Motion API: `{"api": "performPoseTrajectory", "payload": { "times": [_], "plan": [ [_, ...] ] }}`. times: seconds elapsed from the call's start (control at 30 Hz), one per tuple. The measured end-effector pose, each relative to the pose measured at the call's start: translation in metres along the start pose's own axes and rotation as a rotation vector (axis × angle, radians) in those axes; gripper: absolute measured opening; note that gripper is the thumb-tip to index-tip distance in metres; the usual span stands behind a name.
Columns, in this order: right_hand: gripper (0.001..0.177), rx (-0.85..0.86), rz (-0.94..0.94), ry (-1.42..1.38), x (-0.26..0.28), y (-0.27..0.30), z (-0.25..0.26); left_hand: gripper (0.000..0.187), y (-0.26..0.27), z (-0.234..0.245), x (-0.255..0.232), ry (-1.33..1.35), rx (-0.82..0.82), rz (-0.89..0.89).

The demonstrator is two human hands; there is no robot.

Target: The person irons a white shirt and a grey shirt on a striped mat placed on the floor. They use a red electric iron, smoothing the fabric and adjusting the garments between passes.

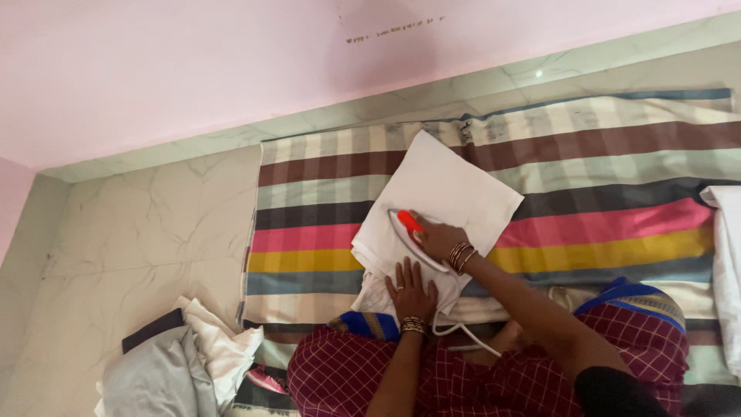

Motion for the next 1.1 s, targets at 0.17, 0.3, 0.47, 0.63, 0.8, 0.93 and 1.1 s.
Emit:
{"api": "performPoseTrajectory", "payload": {
  "times": [0.17, 0.3, 0.47, 0.63, 0.8, 0.93, 1.1],
  "plan": [
    [0.068, -0.124, -0.147, -0.062, -0.029, -0.046, 0.050, 0.063, 0.000, -0.005, -0.001, 0.024, 0.010, 0.004],
    [0.069, -0.058, -0.095, -0.037, -0.009, -0.048, 0.040, 0.062, -0.001, -0.003, 0.002, 0.025, -0.044, -0.002],
    [0.066, 0.117, 0.044, 0.051, 0.043, -0.030, -0.005, 0.062, -0.003, -0.004, -0.002, 0.026, -0.054, -0.005],
    [0.067, 0.024, -0.096, 0.009, 0.005, -0.042, 0.026, 0.060, -0.002, -0.003, 0.001, 0.017, -0.024, 0.004],
    [0.068, -0.264, -0.244, -0.085, -0.061, -0.057, 0.079, 0.059, -0.002, -0.002, 0.000, 0.036, -0.068, 0.005],
    [0.066, -0.289, -0.227, -0.120, -0.055, -0.091, 0.082, 0.058, -0.003, -0.001, -0.003, 0.005, -0.097, -0.010],
    [0.064, -0.358, -0.247, -0.185, -0.047, -0.134, 0.108, 0.058, -0.005, 0.002, -0.003, 0.013, -0.081, -0.010]
  ]
}}
Point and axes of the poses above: each hand's wrist, its own y-axis away from the middle knuckle, its own z-axis out of the back of the hand, x = y × z, the point moved 9 cm from there along -y, towards the middle knuckle, and after that the axes turned 10 degrees about -y, right-handed, at the moved point
